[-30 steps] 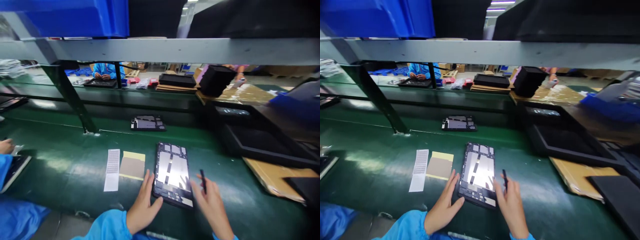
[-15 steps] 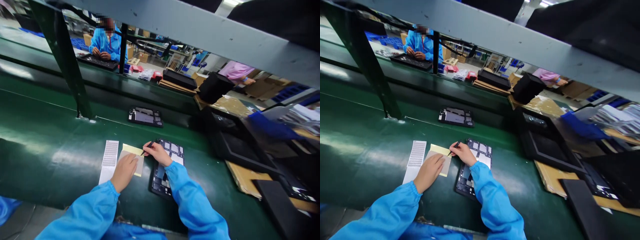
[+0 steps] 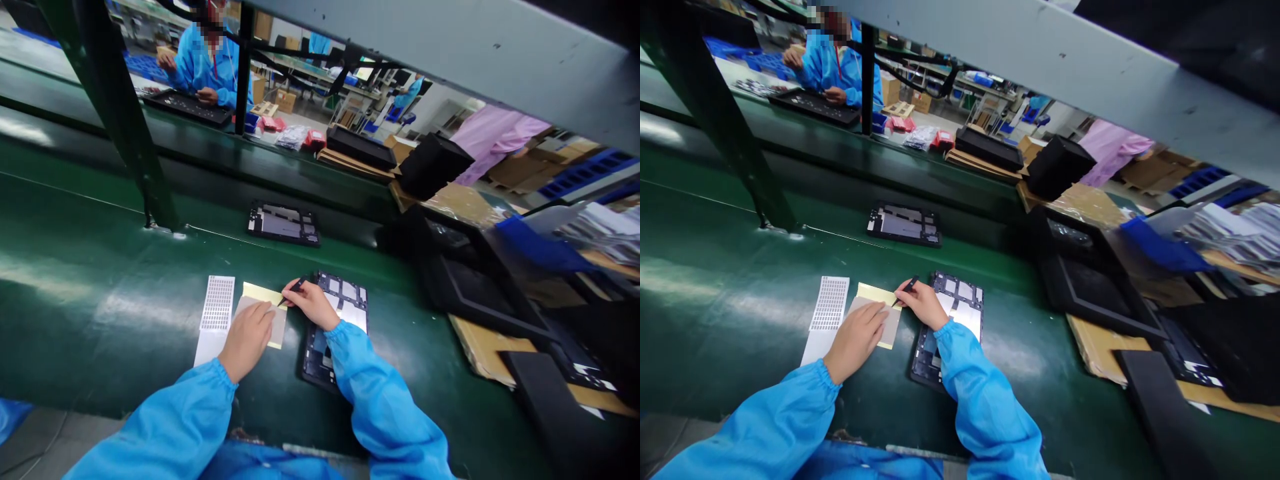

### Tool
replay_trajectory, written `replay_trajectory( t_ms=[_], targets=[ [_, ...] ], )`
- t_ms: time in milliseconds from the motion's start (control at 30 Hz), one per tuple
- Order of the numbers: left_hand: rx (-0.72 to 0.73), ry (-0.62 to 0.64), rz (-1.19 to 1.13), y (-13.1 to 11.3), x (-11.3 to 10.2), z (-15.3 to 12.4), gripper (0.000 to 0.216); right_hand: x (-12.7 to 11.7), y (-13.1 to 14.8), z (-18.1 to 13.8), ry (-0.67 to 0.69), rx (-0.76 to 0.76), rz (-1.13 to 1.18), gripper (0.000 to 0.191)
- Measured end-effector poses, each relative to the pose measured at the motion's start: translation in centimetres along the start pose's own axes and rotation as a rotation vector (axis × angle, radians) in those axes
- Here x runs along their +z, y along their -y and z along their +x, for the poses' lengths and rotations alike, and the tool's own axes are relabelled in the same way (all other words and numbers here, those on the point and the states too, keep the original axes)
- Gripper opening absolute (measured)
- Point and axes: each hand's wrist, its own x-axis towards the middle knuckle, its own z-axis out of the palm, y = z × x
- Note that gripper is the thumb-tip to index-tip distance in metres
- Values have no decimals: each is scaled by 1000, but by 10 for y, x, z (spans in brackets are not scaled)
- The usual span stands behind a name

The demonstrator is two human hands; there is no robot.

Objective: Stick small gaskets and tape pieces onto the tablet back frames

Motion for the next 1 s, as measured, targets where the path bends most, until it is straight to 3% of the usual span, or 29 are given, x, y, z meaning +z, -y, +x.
replay_trajectory(
  t_ms=[300,500,633,800,1000],
  targets=[
    [-7,4,35,0,0,1,29,4,12,-5,-36,-37,20,47],
    [23,-22,35,3,-7,5,27,-36,23,-71,-102,-112,45,36],
    [32,-40,-58,-22,-9,3,20,-59,8,-125,-108,-103,16,30],
    [52,149,-261,-68,9,-9,37,-66,-14,-155,-130,-192,-70,24],
    [64,217,-394,-68,24,-13,36,-72,-26,-161,-109,-200,-63,26]
  ],
)
